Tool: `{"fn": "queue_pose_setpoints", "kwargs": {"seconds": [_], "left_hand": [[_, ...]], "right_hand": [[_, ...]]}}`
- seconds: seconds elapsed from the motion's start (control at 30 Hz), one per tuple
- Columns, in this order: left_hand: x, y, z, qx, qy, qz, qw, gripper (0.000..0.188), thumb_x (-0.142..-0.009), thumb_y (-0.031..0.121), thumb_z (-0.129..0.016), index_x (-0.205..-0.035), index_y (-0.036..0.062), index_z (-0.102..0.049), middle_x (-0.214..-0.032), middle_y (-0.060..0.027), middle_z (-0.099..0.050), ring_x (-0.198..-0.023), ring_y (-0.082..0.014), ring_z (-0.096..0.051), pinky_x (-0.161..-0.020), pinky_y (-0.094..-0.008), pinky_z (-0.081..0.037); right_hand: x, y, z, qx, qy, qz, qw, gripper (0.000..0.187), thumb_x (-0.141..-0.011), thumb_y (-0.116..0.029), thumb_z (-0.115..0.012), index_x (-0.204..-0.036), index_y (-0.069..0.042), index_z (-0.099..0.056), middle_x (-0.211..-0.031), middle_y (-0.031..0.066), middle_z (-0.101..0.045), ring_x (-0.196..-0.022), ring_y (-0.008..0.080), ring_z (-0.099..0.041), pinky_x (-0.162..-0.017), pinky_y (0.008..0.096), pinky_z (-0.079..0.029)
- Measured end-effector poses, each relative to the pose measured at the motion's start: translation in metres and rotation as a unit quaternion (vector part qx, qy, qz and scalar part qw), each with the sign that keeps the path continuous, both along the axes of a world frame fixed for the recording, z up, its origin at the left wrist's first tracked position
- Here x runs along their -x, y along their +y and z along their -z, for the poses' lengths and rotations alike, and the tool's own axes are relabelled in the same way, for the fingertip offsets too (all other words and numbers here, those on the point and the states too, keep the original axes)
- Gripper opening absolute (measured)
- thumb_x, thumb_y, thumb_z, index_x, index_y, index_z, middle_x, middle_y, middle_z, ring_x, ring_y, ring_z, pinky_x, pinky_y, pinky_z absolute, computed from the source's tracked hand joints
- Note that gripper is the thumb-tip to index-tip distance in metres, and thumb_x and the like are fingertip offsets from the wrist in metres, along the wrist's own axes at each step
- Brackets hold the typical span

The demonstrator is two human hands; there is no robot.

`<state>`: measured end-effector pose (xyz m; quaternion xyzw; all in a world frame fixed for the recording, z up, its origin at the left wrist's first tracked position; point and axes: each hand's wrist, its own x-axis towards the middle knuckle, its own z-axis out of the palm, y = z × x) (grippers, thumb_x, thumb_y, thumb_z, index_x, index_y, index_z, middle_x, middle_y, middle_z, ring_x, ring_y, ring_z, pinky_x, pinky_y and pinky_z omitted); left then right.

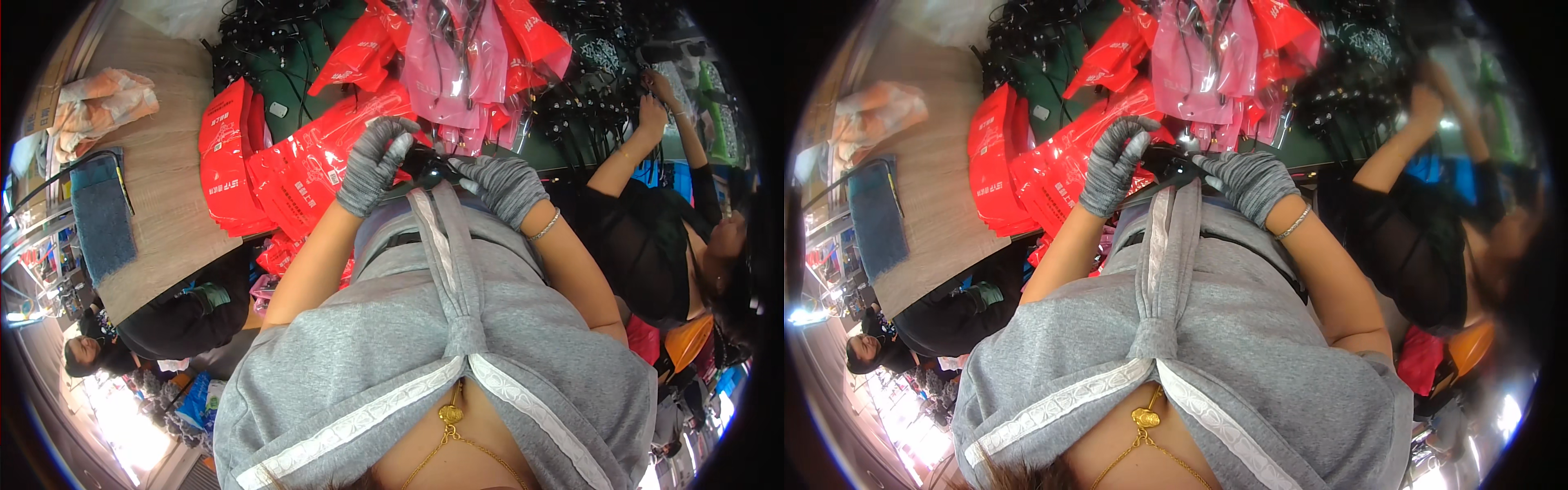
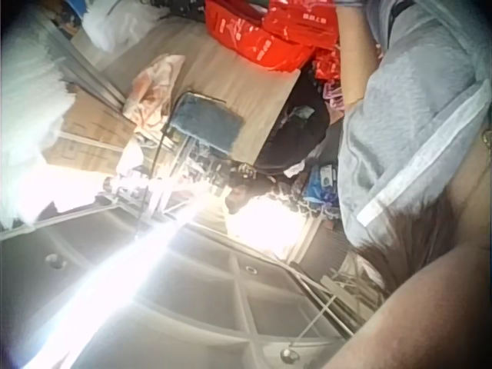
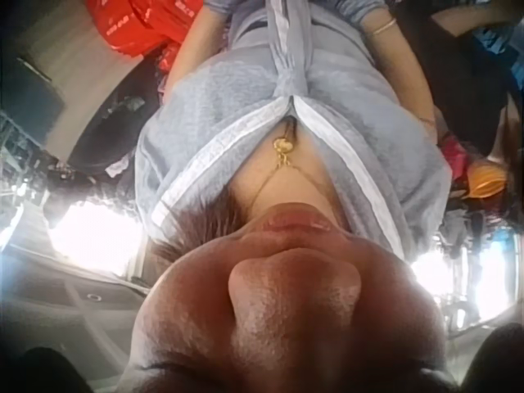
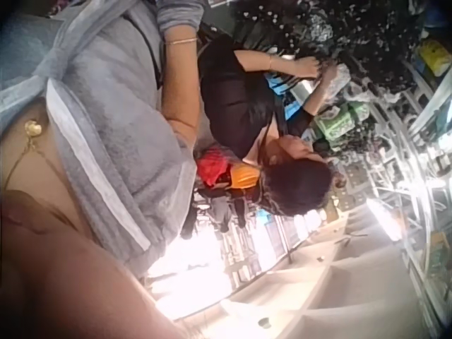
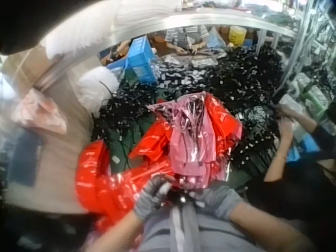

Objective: Packaging items into plastic bags at a workstation.

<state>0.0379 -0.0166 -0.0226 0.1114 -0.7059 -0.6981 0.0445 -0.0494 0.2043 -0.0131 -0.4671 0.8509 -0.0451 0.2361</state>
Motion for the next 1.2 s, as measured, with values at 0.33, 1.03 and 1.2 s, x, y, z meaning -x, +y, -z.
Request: {"fn": "queue_pose_setpoints", "kwargs": {"seconds": [0.33, 1.03, 1.2], "left_hand": [[0.007, -0.003, 0.012, 0.194, 0.125, -0.055, 0.971, 0.017, -0.095, 0.008, -0.055, -0.109, 0.0011, -0.061, -0.102, -0.0072, -0.063, -0.093, -0.0141, -0.056, -0.091, -0.0302, -0.043], [0.025, 0.005, -0.032, 0.417, 0.224, 0.117, 0.873, 0.016, -0.083, 0.010, -0.062, -0.099, 0.0056, -0.064, -0.105, -0.0049, -0.068, -0.113, -0.0253, -0.059, -0.114, -0.0478, -0.019], [0.028, 0.014, -0.044, 0.341, 0.197, 0.045, 0.918, 0.012, -0.087, 0.012, -0.059, -0.095, 0.0044, -0.063, -0.103, -0.0070, -0.067, -0.107, -0.0242, -0.060, -0.109, -0.0428, -0.029]], "right_hand": [[0.010, -0.027, -0.033, -0.052, -0.060, 0.121, 0.989, 0.040, -0.098, -0.037, -0.044, -0.136, -0.023, -0.050, -0.096, 0.0137, -0.067, -0.087, 0.0300, -0.065, -0.076, 0.0442, -0.051], [0.030, -0.035, -0.038, 0.015, -0.032, 0.153, 0.988, 0.039, -0.093, -0.037, -0.052, -0.125, -0.015, -0.057, -0.106, 0.0146, -0.067, -0.095, 0.0317, -0.066, -0.083, 0.0430, -0.052], [0.035, -0.060, -0.081, 0.066, -0.205, 0.128, 0.968, 0.046, -0.083, -0.018, -0.062, -0.127, -0.008, -0.054, -0.110, 0.0214, -0.064, -0.102, 0.0336, -0.063, -0.088, 0.0396, -0.050]]}}
